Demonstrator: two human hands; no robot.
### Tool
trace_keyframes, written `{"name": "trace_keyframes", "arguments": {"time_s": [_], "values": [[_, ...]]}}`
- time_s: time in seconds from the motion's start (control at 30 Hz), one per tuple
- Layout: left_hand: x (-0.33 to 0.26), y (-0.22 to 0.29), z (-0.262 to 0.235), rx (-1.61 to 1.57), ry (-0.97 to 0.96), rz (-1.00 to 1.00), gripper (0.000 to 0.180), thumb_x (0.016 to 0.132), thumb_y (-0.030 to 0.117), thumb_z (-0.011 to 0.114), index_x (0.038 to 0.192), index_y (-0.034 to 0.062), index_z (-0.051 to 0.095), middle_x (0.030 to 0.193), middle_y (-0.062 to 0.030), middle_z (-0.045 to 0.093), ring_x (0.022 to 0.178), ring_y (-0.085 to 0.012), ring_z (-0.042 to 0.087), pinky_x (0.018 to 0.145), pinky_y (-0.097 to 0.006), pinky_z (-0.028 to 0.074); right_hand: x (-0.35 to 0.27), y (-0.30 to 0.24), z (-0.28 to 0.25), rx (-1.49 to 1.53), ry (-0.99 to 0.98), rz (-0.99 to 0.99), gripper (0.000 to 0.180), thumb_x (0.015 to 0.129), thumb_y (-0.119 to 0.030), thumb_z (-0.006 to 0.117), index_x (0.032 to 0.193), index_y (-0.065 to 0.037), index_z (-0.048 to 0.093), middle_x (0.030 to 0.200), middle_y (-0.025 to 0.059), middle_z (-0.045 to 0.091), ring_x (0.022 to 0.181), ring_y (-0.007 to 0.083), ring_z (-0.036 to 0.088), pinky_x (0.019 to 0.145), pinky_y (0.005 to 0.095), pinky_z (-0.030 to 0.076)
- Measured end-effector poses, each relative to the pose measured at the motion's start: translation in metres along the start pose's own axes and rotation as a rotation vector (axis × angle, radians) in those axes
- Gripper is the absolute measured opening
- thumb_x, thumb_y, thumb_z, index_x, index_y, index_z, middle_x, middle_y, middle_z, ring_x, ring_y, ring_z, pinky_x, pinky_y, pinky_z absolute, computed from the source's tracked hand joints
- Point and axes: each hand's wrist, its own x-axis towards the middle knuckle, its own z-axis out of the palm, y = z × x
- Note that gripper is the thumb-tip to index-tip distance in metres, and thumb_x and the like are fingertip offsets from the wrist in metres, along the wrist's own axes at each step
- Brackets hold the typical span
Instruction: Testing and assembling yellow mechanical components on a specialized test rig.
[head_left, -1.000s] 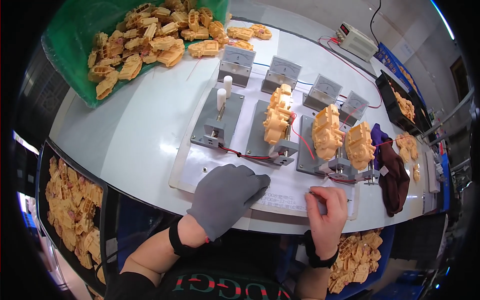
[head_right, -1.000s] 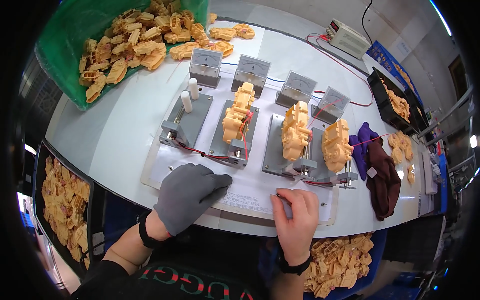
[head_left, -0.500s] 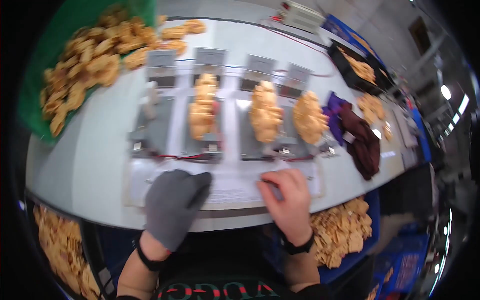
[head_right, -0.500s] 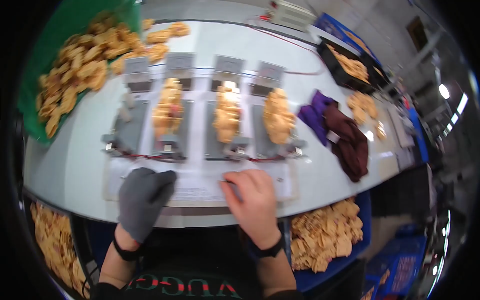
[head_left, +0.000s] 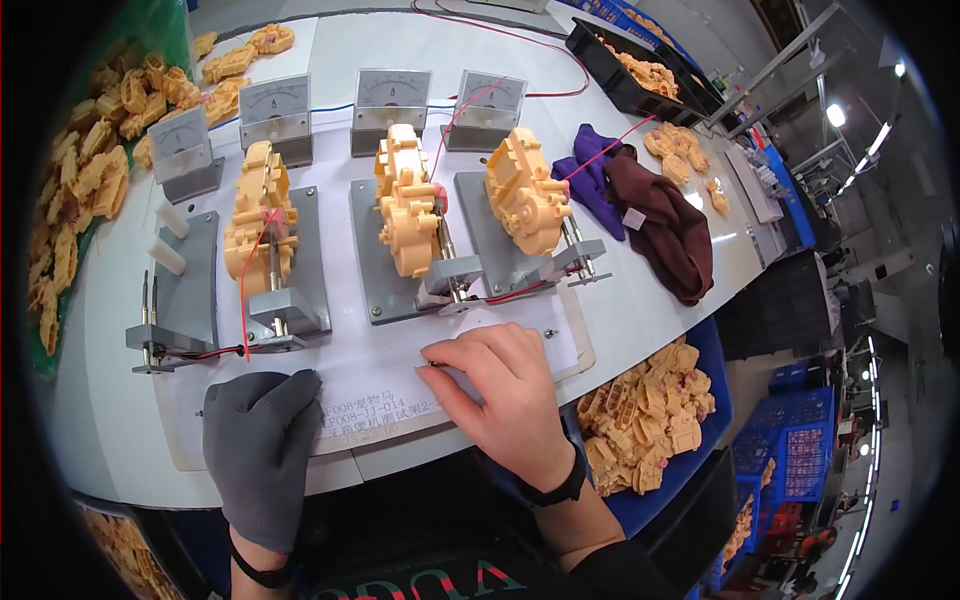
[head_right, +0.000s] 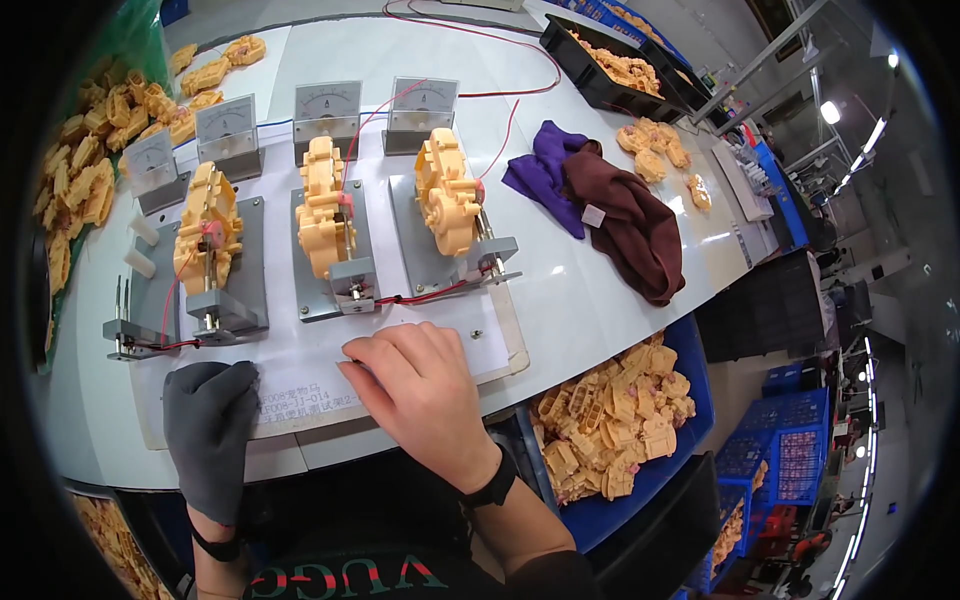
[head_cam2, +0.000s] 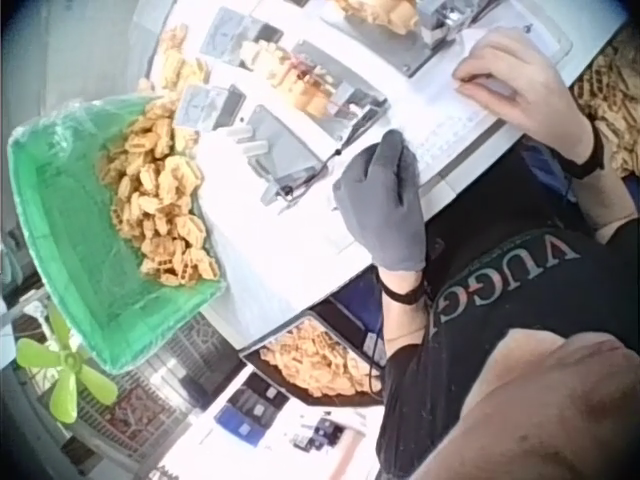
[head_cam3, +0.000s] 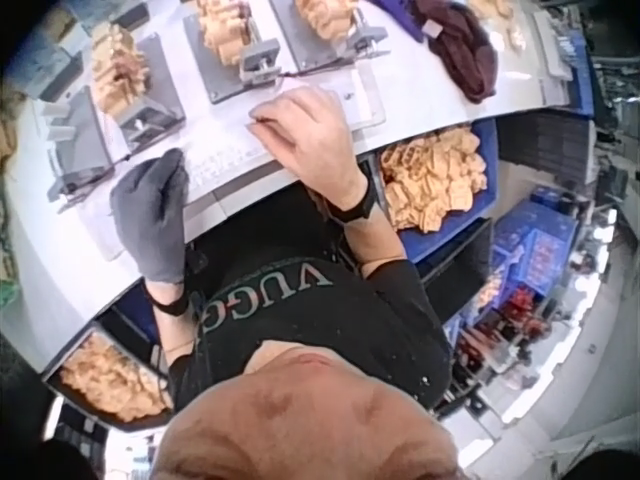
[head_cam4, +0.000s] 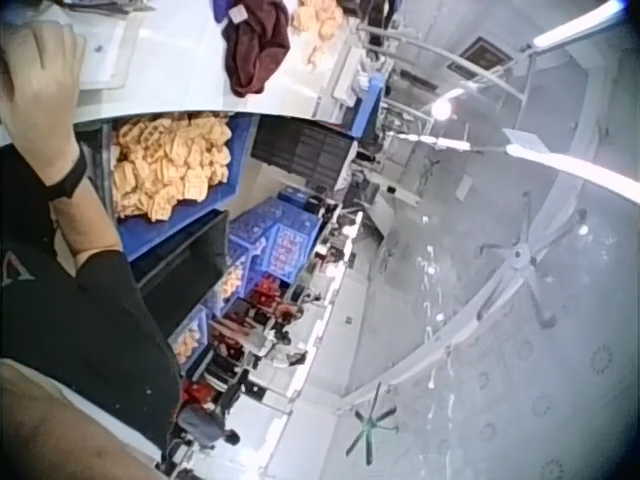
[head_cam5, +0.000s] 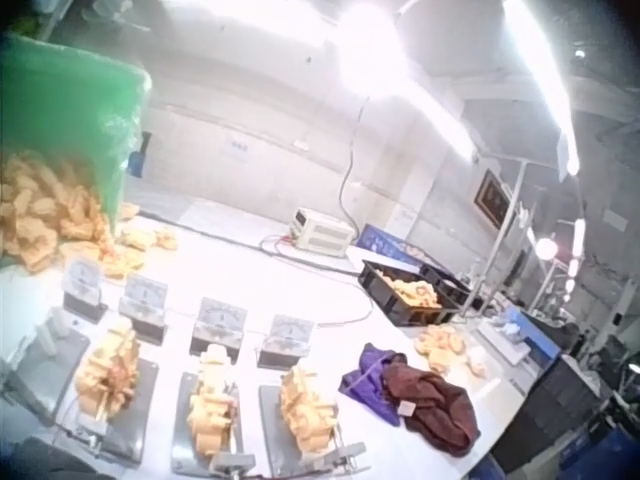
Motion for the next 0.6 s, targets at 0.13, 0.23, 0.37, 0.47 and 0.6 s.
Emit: {"name": "trace_keyframes", "arguments": {"time_s": [0.13, 0.23, 0.37, 0.47, 0.6], "values": [[0.0025, -0.0019, -0.0003, 0.004, -0.004, 0.030, 0.024, 0.073, 0.003, 0.072, 0.096, 0.0081, 0.069, 0.094, -0.0087, 0.066, 0.089, -0.0286, 0.058, 0.083, -0.039, 0.042, 0.0009, -0.0011, 0.0002, -0.005, 0.006, 0.003, 0.023, 0.071, -0.004, 0.079, 0.090, -0.009, 0.068, 0.084, 0.0020, 0.062, 0.078, 0.0219, 0.057, 0.071, 0.0329, 0.040], [0.0034, -0.0032, -0.0006, -0.005, 0.003, 0.058, 0.025, 0.073, 0.003, 0.072, 0.097, 0.0083, 0.068, 0.095, -0.0084, 0.066, 0.090, -0.0286, 0.058, 0.085, -0.039, 0.042, 0.0009, -0.0005, 0.0009, -0.005, 0.013, -0.001, 0.023, 0.071, -0.004, 0.080, 0.090, -0.010, 0.068, 0.084, 0.0019, 0.062, 0.078, 0.0218, 0.057, 0.071, 0.0327, 0.041], [0.0029, -0.0018, -0.0013, 0.008, -0.004, 0.056, 0.025, 0.073, 0.004, 0.073, 0.098, 0.0082, 0.068, 0.096, -0.0078, 0.066, 0.091, -0.0287, 0.058, 0.085, -0.039, 0.041, 0.0008, -0.0007, 0.0007, 0.002, 0.016, -0.004, 0.023, 0.071, -0.004, 0.080, 0.090, -0.010, 0.068, 0.084, 0.0019, 0.062, 0.078, 0.0217, 0.057, 0.071, 0.0329, 0.041], [0.0023, -0.0004, -0.0019, 0.009, -0.004, 0.041, 0.024, 0.073, 0.004, 0.073, 0.097, 0.0080, 0.068, 0.097, -0.0077, 0.066, 0.092, -0.0287, 0.057, 0.085, -0.039, 0.041, 0.0002, -0.0010, 0.0009, -0.001, 0.017, -0.002, 0.023, 0.071, -0.004, 0.080, 0.090, -0.010, 0.068, 0.084, 0.0020, 0.062, 0.078, 0.0218, 0.057, 0.071, 0.0330, 0.041], [0.0025, 0.0000, -0.0013, -0.007, 0.000, 0.041, 0.023, 0.073, 0.004, 0.073, 0.096, 0.0079, 0.069, 0.096, -0.0077, 0.066, 0.093, -0.0283, 0.057, 0.086, -0.039, 0.042, -0.0001, -0.0012, 0.0002, -0.003, 0.021, -0.005, 0.024, 0.071, -0.003, 0.079, 0.091, -0.010, 0.068, 0.085, 0.0020, 0.062, 0.079, 0.0222, 0.057, 0.072, 0.0331, 0.041]]}}
